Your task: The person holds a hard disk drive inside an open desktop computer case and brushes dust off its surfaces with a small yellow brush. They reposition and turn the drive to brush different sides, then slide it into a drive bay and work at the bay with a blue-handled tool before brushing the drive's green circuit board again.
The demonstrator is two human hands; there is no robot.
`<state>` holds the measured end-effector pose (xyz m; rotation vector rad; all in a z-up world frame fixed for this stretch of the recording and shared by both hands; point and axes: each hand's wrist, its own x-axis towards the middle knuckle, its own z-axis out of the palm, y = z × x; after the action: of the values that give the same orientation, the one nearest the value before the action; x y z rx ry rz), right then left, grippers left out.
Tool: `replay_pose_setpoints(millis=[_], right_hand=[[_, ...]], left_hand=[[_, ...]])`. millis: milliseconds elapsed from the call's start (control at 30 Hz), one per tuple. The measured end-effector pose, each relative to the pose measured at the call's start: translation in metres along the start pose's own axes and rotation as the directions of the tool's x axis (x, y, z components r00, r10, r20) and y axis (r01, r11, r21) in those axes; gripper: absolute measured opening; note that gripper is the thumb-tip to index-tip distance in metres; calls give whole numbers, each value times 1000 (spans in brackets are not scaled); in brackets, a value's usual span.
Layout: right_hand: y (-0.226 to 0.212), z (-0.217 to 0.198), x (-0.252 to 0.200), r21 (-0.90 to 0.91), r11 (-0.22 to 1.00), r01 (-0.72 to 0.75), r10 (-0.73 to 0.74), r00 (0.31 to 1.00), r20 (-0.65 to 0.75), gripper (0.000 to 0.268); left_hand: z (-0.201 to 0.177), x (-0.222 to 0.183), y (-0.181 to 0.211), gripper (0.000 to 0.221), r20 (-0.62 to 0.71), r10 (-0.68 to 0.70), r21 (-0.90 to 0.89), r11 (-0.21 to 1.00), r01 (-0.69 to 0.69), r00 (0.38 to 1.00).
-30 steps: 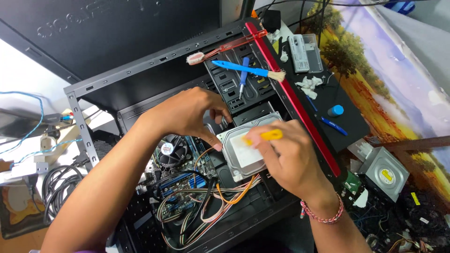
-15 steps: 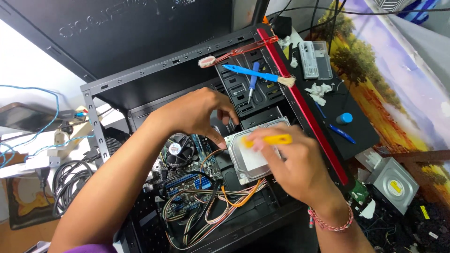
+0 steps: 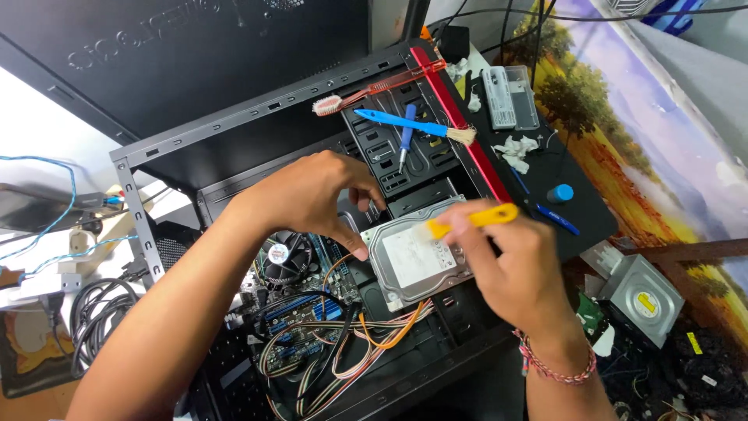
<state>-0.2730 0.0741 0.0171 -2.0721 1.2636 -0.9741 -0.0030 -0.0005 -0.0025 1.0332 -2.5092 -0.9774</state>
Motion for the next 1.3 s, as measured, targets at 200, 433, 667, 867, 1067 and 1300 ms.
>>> replay_pose_setpoints(millis=[200,433,667,867,1067,1300], right_hand=[[12,-5,-2,-274,959,-71,7,973,-230,19],[22,-16,-13,-291,955,-57,-16,970,-243,19],[23,-16,-14,-191,975,-113,73,976,-207,17],[18,-17,-21,-327,942,-76,-7,970,-244,16],[7,-4,-25,-333,934,127,-154,986,-57,10],[-4,3,-25,-488,871,58,-163,971,-175,8]], left_hand=[[5,1,-1,68,-8,-16,18,1000,16,1000],[3,3,-1,69,-6,28,44,999,-28,1000],[5,4,-1,69,2,9,47,999,-9,1000],[6,4,-2,65,28,48,47,998,-49,998],[7,5,-1,65,36,9,63,998,-11,999],[7,2,4,65,28,-16,47,999,14,999]])
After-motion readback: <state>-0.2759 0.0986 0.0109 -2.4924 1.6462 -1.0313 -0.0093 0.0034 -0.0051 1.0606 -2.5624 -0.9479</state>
